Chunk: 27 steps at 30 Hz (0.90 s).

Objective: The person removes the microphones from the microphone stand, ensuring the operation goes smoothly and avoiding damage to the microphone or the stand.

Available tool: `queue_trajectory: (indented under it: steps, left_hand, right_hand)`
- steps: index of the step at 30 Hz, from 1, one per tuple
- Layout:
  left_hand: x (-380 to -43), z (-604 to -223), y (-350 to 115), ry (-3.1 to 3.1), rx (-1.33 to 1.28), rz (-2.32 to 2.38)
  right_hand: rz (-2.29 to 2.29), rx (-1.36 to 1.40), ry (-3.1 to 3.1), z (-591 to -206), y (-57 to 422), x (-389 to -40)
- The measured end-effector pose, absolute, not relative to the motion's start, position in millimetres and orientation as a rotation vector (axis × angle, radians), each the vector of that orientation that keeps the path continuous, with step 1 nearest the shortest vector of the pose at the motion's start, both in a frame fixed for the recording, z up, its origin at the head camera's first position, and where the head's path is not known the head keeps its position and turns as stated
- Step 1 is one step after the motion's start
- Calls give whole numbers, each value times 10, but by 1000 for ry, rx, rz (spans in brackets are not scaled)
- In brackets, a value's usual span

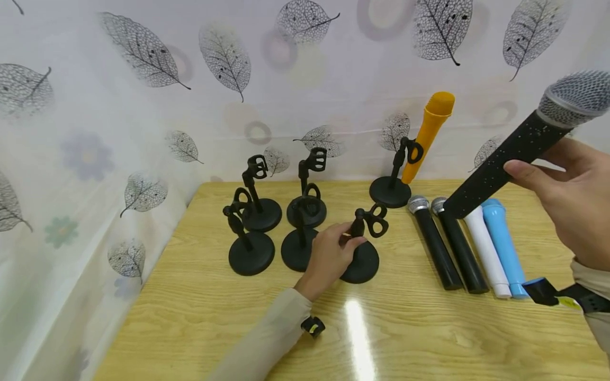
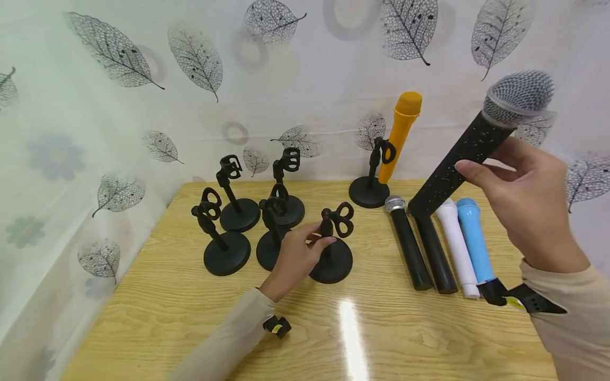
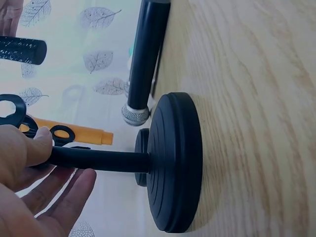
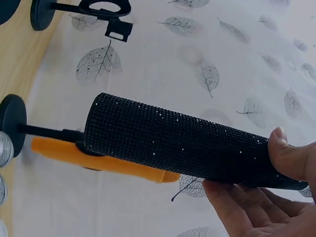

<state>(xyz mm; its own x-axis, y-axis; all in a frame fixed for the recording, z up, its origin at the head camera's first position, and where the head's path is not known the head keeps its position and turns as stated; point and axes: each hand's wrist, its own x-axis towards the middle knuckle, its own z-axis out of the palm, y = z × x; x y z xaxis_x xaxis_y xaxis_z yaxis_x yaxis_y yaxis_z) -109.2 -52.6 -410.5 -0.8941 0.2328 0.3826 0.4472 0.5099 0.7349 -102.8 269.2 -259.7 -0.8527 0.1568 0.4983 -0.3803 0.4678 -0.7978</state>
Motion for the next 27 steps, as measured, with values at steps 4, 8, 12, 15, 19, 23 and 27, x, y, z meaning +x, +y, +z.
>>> queue_trajectory:
  steps: [4,8,12,15,19,23,27]
  left_hand:
    - [-1132,-4108,-503,-2523,-558,-1336]
    - [-1182,-4099,-480,-2529,-553,-1370]
    - [-1238,-4080,-451,-2536,-543,-1375]
    - [-1292,-4069,-426,-2541,-535,-1357]
    - [-1372,-4064,-393,-2540,-514,-1350]
    - [-1454,-4074,-356,-2529,-499,-1356]
    - [-1537,-4089,-322,-2531,-473,-1344]
  right_hand:
    - [1378,123,-2188,-2637,2761,-1052]
    - [1335,53,-2233,-2680,2826,-1066]
    - [1313,20,-2273,-2728,2888,-1068]
    - [1293,7,-2285,-2761,2933,-1080]
    - [1306,-14,-2298,-2806,3001,-1099]
    - [1317,-52,-2319,-2860,3078,-1102]
    - [1316,-70,-2334,-2909,3164,-1125]
